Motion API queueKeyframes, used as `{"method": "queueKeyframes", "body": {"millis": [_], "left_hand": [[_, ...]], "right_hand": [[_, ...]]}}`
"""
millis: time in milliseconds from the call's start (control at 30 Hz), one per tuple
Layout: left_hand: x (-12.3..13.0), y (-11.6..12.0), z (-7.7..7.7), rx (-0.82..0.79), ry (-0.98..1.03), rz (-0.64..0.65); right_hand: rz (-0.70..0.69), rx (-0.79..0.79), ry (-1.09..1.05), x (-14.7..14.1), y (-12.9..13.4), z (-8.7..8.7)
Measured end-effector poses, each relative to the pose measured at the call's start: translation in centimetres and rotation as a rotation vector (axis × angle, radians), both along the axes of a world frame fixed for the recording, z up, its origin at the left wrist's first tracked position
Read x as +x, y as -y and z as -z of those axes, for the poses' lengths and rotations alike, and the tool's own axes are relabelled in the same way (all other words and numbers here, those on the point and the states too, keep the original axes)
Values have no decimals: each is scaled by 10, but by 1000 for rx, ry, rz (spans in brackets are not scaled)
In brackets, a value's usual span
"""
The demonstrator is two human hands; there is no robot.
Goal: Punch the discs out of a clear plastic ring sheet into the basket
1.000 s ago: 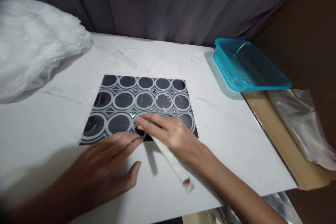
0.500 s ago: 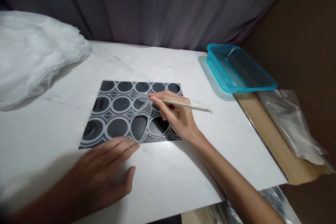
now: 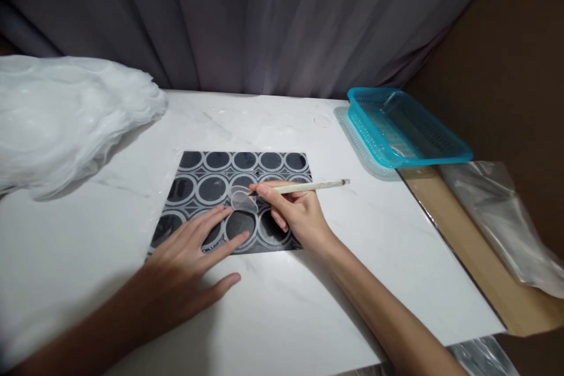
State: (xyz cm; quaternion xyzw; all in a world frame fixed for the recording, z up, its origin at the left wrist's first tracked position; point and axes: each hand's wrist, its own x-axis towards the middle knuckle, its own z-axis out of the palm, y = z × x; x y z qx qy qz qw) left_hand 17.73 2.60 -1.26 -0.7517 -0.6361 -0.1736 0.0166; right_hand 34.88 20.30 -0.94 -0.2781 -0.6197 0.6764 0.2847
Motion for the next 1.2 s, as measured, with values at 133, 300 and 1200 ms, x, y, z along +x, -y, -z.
{"method": "queueKeyframes", "body": {"millis": [133,300,1200], "left_hand": [[3,4,5,3,-93,19],[3,5,8,3,-115,36],[-3,7,9,209,-277,103]], "right_hand": [[102,186,40,0,0,-3],[160,415,79,-1,-4,-1],[566,1282,658,23,-130,-26]]}}
